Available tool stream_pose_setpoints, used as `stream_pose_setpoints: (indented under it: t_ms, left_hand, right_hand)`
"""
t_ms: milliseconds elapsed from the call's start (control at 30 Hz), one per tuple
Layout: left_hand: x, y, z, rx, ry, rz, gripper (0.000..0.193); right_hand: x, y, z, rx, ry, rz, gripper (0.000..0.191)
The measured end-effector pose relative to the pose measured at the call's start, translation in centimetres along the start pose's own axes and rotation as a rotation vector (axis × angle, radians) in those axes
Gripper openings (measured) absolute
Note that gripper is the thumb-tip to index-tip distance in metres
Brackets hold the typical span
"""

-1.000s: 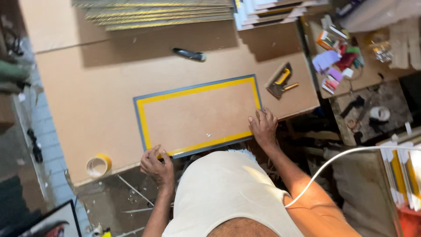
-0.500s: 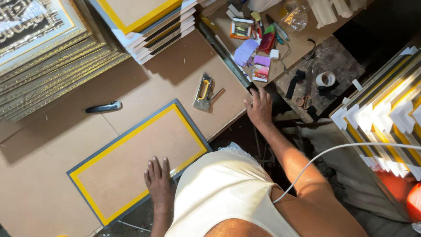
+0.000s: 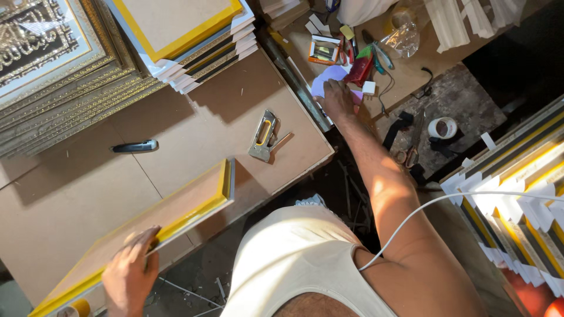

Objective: The person assembles picture frames by applying yellow tape to the edges of a board, cutting the tape with a utility knife, and securing white foam corners with a staple gun. The person repeats this process for multiple frames, stacking completed frames on the table.

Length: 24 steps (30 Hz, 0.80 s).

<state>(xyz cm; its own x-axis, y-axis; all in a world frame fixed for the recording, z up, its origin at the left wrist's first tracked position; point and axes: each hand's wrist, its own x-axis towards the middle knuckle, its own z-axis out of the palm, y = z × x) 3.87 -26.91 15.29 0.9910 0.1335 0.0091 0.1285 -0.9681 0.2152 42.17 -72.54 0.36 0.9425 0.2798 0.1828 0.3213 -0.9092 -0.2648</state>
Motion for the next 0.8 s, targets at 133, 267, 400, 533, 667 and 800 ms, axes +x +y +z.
stream_pose_setpoints:
  t_ms: [133, 267, 400, 533, 667, 800]
  left_hand:
    - [2.3, 0.5, -2.7, 0.033, 0.045, -0.039, 0.041]
    - [5.1, 1.0, -3.5, 0.114, 0.117, -0.039, 0.037]
    - [8.5, 2.4, -3.6, 0.016, 0.113, 0.029, 0.036]
    - [12.2, 4.4, -3.0, -0.202, 0.161, 0.201, 0.031]
    - [14.7, 4.8, -2.4, -0.162, 0.203, 0.251, 0.026]
    - [15.7, 2.5, -2.1, -0.208, 0.307, 0.227, 0.026]
  right_hand:
    - [2.0, 0.7, 0.2, -0.038, -0.077, 0.000, 0.034]
    - [3.1, 1.3, 0.7, 0.001, -0.087, -0.022, 0.014]
    - [3.1, -0.7, 0.5, -0.009, 0.042, 0.081, 0.015]
    - [1.3, -7.1, -2.5, -0.022, 0.333, 0.036, 0.010]
    - [-1.3, -14.7, -5.3, 0.555, 0.253, -0.027, 0.011]
    - [-3.6, -22.4, -3.4, 1.537, -0.166, 0.187, 0.014]
